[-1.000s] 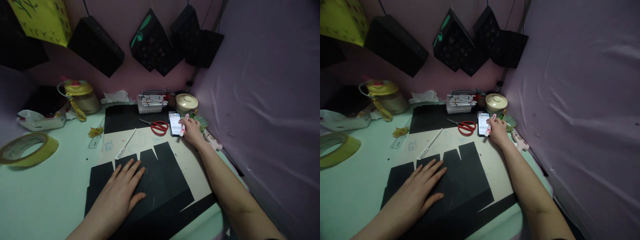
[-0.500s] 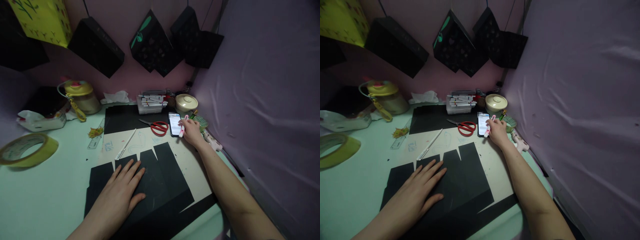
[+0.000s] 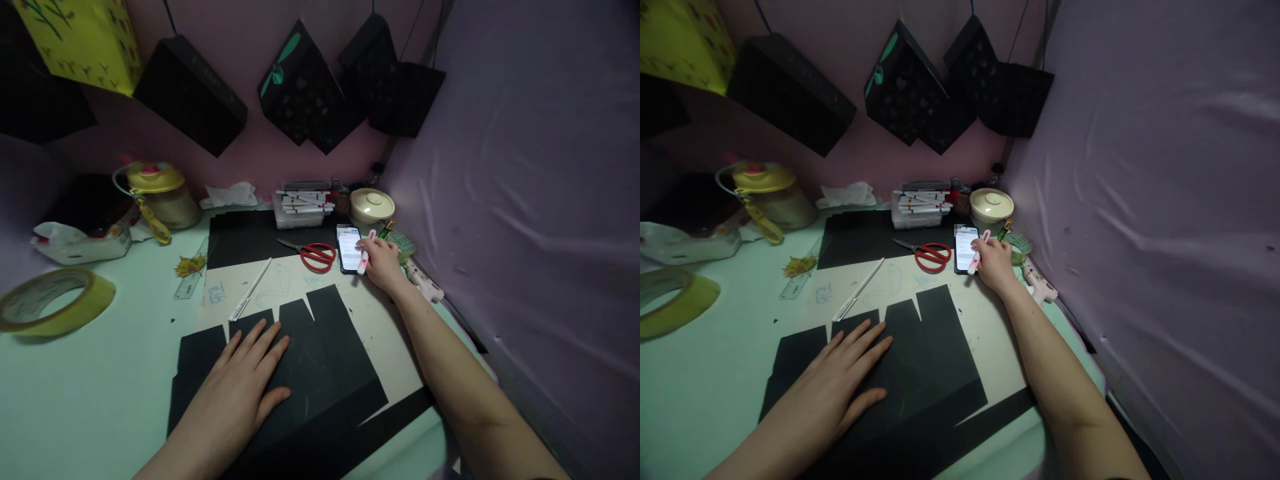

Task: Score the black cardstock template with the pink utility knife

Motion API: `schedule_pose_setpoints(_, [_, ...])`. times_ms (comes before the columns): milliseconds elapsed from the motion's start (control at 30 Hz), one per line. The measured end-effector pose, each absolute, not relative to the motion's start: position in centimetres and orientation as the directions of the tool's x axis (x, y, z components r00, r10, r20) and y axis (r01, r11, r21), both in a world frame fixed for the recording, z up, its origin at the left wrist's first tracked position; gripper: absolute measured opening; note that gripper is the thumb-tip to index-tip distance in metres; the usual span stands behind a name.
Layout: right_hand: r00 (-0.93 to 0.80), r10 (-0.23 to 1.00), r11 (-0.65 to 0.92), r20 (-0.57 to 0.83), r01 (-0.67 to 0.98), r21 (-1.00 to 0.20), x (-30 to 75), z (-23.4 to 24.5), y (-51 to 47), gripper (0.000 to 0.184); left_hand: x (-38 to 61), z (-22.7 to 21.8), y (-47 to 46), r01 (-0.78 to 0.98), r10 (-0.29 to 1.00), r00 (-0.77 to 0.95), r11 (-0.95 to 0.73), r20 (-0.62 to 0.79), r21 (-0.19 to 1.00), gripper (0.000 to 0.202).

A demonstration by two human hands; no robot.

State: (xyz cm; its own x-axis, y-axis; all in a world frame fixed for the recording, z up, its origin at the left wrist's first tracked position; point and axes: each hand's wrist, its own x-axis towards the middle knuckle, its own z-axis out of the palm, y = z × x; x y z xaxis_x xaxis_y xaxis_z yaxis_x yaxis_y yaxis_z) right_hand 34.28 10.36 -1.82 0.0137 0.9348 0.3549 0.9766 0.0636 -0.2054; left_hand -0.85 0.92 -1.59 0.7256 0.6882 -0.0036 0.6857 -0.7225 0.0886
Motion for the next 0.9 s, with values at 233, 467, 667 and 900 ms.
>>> schedule_pose_setpoints(233, [0.005,0.934,0.076,0.358,0.974,-0.214,34.0,-1.4,10.2,0.029,-1.0,-2.1,0.9,0.681,0.686,0.727,-0.725,0.030,0.106,0.060])
schedule_pose_setpoints(467, [0.009,0.943,0.064,0.332,0.976,-0.209,34.3,-2.0,10.5,0.029,-1.1,-2.1,0.9,0.683,0.690,0.723,-0.720,0.028,0.121,0.059])
schedule_pose_setpoints(667, [0.024,0.945,0.045,0.327,0.978,-0.204,34.4,-2.4,10.8,0.028,-0.8,-1.6,0.9,0.691,0.693,0.721,-0.716,-0.018,0.097,0.059])
schedule_pose_setpoints(900, [0.029,0.942,0.041,0.335,0.979,-0.202,34.5,-2.5,10.9,0.029,-0.8,-1.6,1.0,0.680,0.683,0.730,-0.728,0.013,0.083,0.058])
